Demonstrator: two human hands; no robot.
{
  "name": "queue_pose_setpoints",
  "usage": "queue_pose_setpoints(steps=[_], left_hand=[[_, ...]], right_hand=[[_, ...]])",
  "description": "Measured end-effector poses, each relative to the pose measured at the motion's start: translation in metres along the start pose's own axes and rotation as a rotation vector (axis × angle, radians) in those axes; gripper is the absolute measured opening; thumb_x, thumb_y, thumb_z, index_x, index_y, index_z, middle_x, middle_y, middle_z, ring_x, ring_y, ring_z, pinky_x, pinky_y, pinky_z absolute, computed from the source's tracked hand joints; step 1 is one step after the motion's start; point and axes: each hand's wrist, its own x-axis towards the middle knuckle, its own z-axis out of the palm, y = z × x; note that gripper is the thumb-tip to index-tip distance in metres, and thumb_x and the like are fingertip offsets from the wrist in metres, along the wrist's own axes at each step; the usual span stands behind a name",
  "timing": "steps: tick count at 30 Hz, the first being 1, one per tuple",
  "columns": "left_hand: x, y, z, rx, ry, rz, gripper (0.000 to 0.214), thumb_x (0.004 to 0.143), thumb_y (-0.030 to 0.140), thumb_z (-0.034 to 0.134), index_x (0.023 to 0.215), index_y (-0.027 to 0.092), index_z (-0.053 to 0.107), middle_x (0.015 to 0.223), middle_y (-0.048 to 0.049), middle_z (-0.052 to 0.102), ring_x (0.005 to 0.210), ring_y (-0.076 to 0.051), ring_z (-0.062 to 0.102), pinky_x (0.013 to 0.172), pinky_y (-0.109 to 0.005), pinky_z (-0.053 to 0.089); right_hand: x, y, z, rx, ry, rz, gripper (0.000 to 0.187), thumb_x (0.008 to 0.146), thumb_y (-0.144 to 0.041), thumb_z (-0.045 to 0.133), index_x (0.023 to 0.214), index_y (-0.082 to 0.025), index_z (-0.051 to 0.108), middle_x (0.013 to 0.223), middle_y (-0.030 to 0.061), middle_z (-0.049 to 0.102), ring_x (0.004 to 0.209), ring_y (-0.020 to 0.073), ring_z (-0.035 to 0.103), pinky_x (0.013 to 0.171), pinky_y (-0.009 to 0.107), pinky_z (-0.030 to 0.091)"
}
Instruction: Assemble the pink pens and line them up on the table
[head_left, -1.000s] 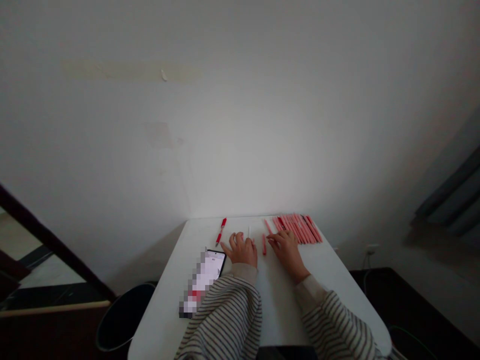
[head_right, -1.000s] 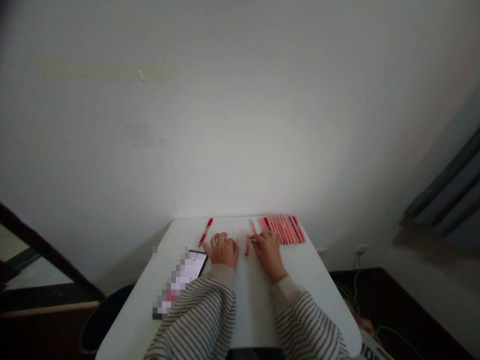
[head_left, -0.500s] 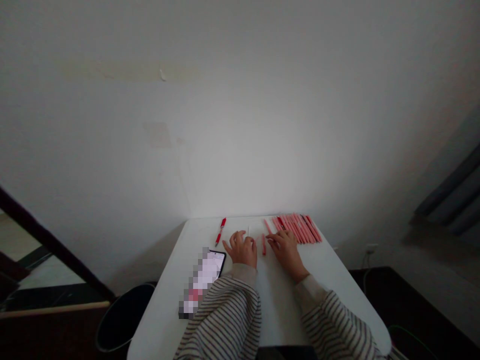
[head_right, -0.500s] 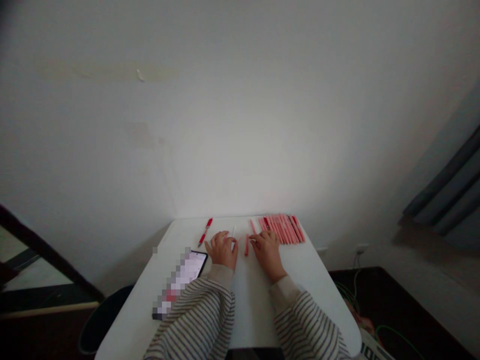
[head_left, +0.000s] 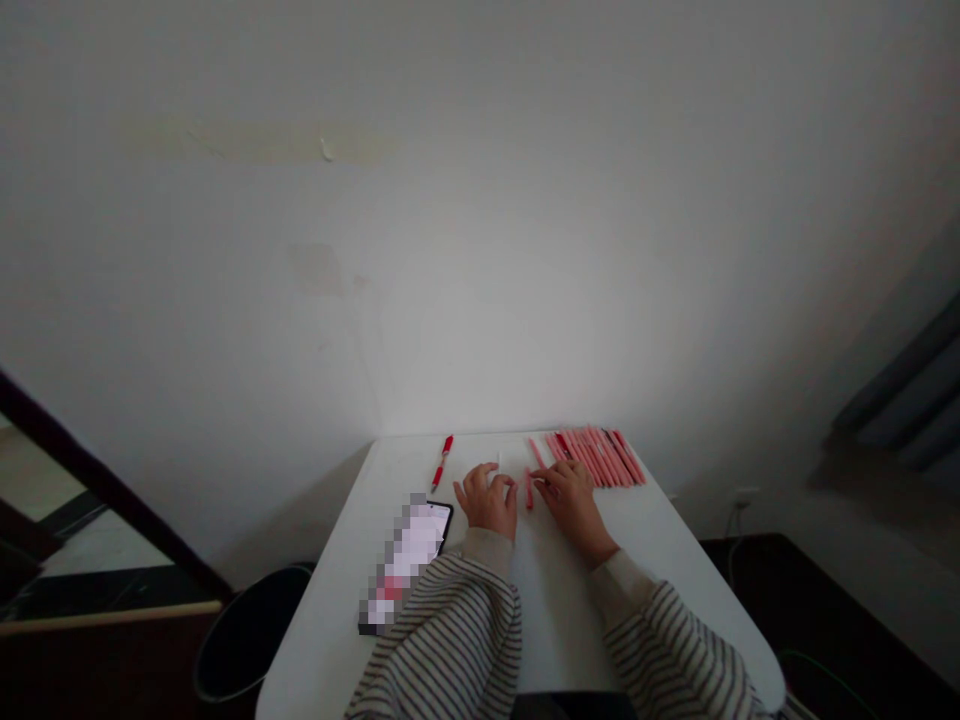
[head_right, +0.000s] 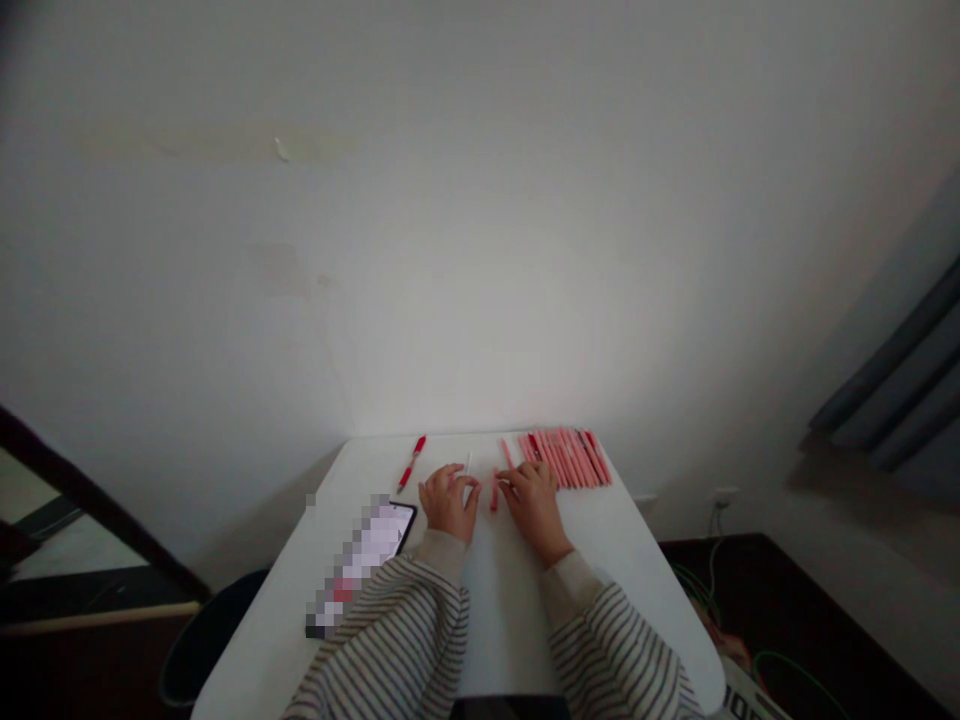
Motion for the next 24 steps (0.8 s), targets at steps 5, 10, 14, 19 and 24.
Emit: queue_pose_setpoints(steps=[5,10,14,19,24], left_hand=[[-0.0004,-0.0001,0.0001,-0.007,-0.023,0.007,0.005,0.075,0.027,0.065,0.078,0.027,0.069,0.115,-0.0023,0.062,0.116,-0.025,0.048,0.107,-0.06,0.022],[-0.0009,0.0002,-0.0008,0.003,-0.047,0.011,0.005,0.075,0.024,0.065,0.077,0.027,0.069,0.117,-0.002,0.06,0.116,-0.024,0.048,0.108,-0.059,0.021],[-0.0002,0.0011,-0.0027,0.026,-0.075,0.002,0.006,0.074,0.023,0.065,0.076,0.027,0.069,0.118,-0.0015,0.06,0.117,-0.024,0.046,0.109,-0.059,0.018],[0.0006,0.0018,-0.0048,0.05,-0.101,-0.009,0.008,0.074,0.021,0.065,0.076,0.027,0.069,0.119,-0.0013,0.059,0.119,-0.024,0.045,0.109,-0.059,0.017],[-0.0001,0.0017,-0.0044,0.069,-0.097,-0.016,0.009,0.074,0.02,0.064,0.076,0.028,0.068,0.12,-0.001,0.059,0.12,-0.024,0.044,0.109,-0.06,0.018]], right_hand=[[-0.0001,-0.0006,-0.0007,0.007,-0.017,-0.009,0.019,0.088,-0.034,0.056,0.099,-0.028,0.069,0.086,0.0058,0.063,0.094,0.0235,0.048,0.082,0.037,0.037],[-0.0005,-0.0005,-0.0001,0.015,-0.019,-0.003,0.017,0.087,-0.032,0.057,0.098,-0.027,0.069,0.085,0.0051,0.063,0.094,0.0229,0.048,0.083,0.037,0.037],[-0.0005,-0.0012,-0.0012,0.032,-0.029,-0.013,0.017,0.088,-0.031,0.056,0.098,-0.027,0.069,0.087,0.0055,0.062,0.094,0.0225,0.048,0.082,0.036,0.038],[-0.0004,-0.0028,-0.0026,0.043,-0.037,-0.009,0.017,0.087,-0.031,0.057,0.098,-0.027,0.07,0.087,0.0058,0.061,0.094,0.0225,0.048,0.082,0.036,0.039],[-0.0008,-0.0039,-0.0032,0.049,-0.034,-0.005,0.017,0.088,-0.031,0.056,0.097,-0.028,0.07,0.086,0.0057,0.06,0.092,0.0224,0.048,0.08,0.036,0.039]])
